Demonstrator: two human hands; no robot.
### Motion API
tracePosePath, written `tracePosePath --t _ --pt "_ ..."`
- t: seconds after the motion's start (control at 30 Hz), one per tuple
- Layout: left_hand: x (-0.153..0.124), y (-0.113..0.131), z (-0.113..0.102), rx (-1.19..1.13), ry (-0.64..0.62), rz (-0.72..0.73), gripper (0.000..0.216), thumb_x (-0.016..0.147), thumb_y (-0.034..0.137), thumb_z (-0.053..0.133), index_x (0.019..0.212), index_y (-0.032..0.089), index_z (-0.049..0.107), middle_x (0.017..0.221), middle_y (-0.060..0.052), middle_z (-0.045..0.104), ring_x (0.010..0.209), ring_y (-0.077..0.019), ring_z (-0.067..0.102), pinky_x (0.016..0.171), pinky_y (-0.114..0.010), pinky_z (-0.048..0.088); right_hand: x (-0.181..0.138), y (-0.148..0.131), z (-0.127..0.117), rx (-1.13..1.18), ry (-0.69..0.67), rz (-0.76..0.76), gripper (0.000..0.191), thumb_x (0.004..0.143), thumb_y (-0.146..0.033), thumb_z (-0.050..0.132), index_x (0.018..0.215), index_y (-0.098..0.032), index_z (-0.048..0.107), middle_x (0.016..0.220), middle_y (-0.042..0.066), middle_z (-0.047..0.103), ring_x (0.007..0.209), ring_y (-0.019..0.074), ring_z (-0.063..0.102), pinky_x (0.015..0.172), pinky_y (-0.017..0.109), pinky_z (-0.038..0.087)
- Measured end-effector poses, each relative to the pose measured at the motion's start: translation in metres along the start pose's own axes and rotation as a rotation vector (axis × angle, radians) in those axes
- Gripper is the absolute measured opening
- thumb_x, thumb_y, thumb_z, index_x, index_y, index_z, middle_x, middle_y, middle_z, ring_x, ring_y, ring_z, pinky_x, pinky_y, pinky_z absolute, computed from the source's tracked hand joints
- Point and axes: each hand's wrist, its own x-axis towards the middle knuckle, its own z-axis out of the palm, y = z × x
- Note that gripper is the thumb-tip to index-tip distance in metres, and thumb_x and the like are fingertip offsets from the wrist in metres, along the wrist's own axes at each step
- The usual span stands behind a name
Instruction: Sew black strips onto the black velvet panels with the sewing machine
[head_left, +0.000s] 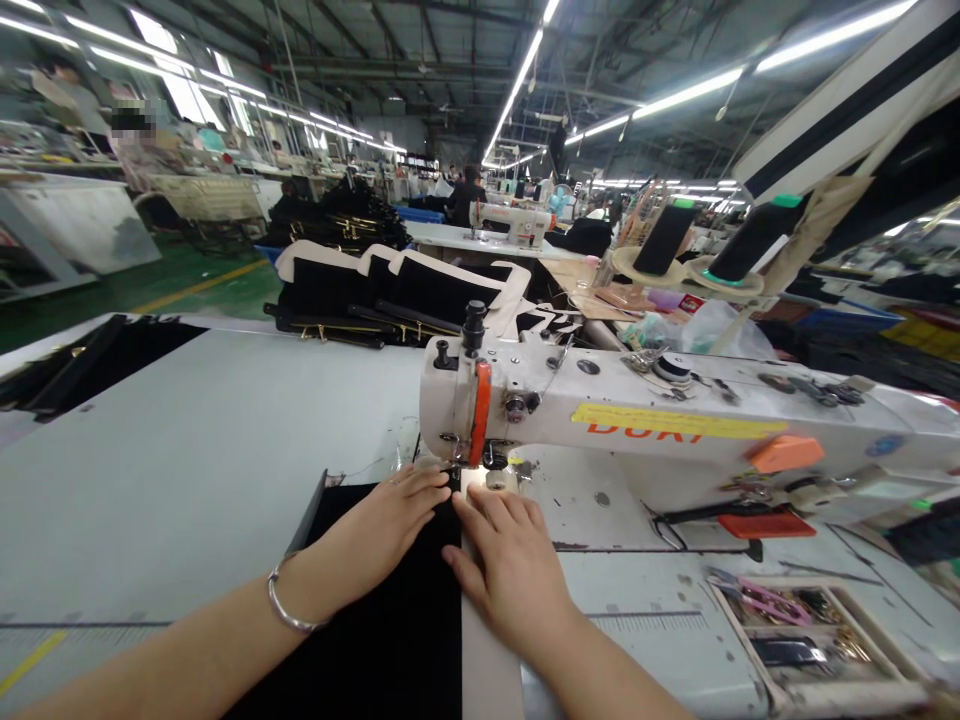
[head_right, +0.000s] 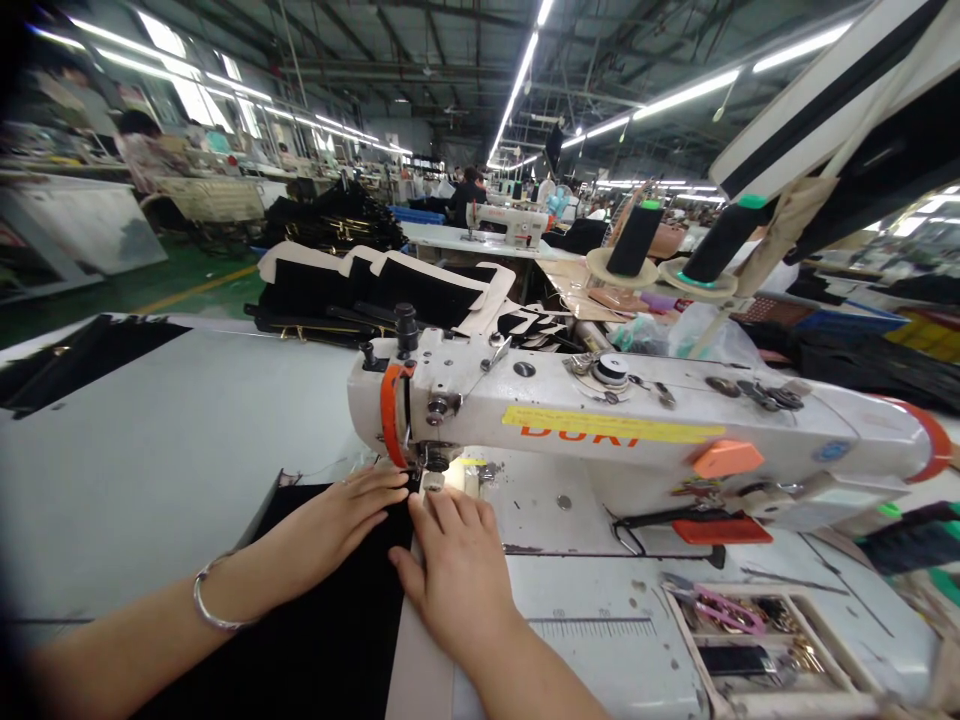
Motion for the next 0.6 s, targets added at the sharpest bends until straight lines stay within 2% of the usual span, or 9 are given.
tracePosePath --t 0.13,0.27,0.33,0.43,0.5,0.53,0.6 --pt "0.005 -0.005 0.002 -0.010 0.012 0.013 0.037 0.097 0.011 0.047 0.131 0.020 0.056 0.143 -0.006 0.055 0.138 -0.0188 0.045 0.120 -0.044 0.035 0.004 0.001 0.000 -0.016 0.009 0.006 0.051 0.094 -0.041 0.060 0.142 -0.030 0.045 0.134 0.005 0.057 0.122 0.0278 0.048 0.102 0.048 0.038" --pt "0.000 0.003 -0.013 0.040 -0.041 0.009 0.039 0.097 0.009 0.046 0.133 0.018 0.057 0.142 -0.008 0.057 0.137 -0.0212 0.047 0.118 -0.048 0.037 -0.005 -0.003 -0.005 -0.004 0.023 -0.005 0.045 0.092 -0.038 0.064 0.135 -0.026 0.053 0.129 0.005 0.060 0.119 0.0269 0.051 0.101 0.047 0.042" --pt "-0.017 0.016 -0.024 0.062 -0.078 0.089 0.040 0.098 0.019 0.050 0.138 0.022 0.053 0.144 -0.006 0.055 0.138 -0.0221 0.046 0.117 -0.049 0.037 -0.022 -0.009 -0.007 0.049 0.037 -0.056 0.038 0.092 -0.036 0.064 0.128 -0.025 0.058 0.124 0.004 0.063 0.114 0.0241 0.055 0.100 0.044 0.045" --pt "-0.058 0.043 -0.033 0.073 -0.081 0.349 0.055 0.093 0.046 0.060 0.142 0.024 0.049 0.148 -0.005 0.051 0.140 -0.0215 0.043 0.123 -0.044 0.025 -0.060 -0.019 -0.006 0.083 0.162 -0.212 0.030 0.095 -0.039 0.058 0.117 -0.020 0.064 0.114 0.003 0.068 0.103 0.0208 0.062 0.093 0.037 0.053" --pt "-0.083 0.059 -0.029 0.087 -0.009 0.510 0.045 0.092 0.043 0.063 0.133 0.023 0.057 0.140 -0.004 0.058 0.138 -0.0193 0.045 0.126 -0.044 0.009 -0.085 -0.023 -0.002 0.023 0.275 -0.329 0.034 0.097 -0.045 0.053 0.112 -0.017 0.066 0.107 0.003 0.072 0.097 0.0193 0.066 0.089 0.033 0.056" --pt "-0.093 0.066 -0.025 0.082 0.035 0.541 0.035 0.093 0.036 0.063 0.125 0.024 0.063 0.135 -0.002 0.063 0.136 -0.0184 0.047 0.125 -0.046 0.004 -0.096 -0.025 0.000 -0.017 0.311 -0.367 0.036 0.098 -0.046 0.052 0.111 -0.017 0.067 0.105 0.003 0.073 0.096 0.0187 0.067 0.090 0.032 0.057" --pt "-0.106 0.075 -0.016 0.046 0.113 0.530 0.020 0.093 0.025 0.063 0.113 0.024 0.068 0.126 0.000 0.068 0.133 -0.0178 0.050 0.125 -0.049 0.003 -0.111 -0.026 0.003 -0.079 0.334 -0.392 0.030 0.099 -0.041 0.054 0.112 -0.017 0.067 0.104 0.002 0.074 0.096 0.0173 0.069 0.092 0.032 0.057"
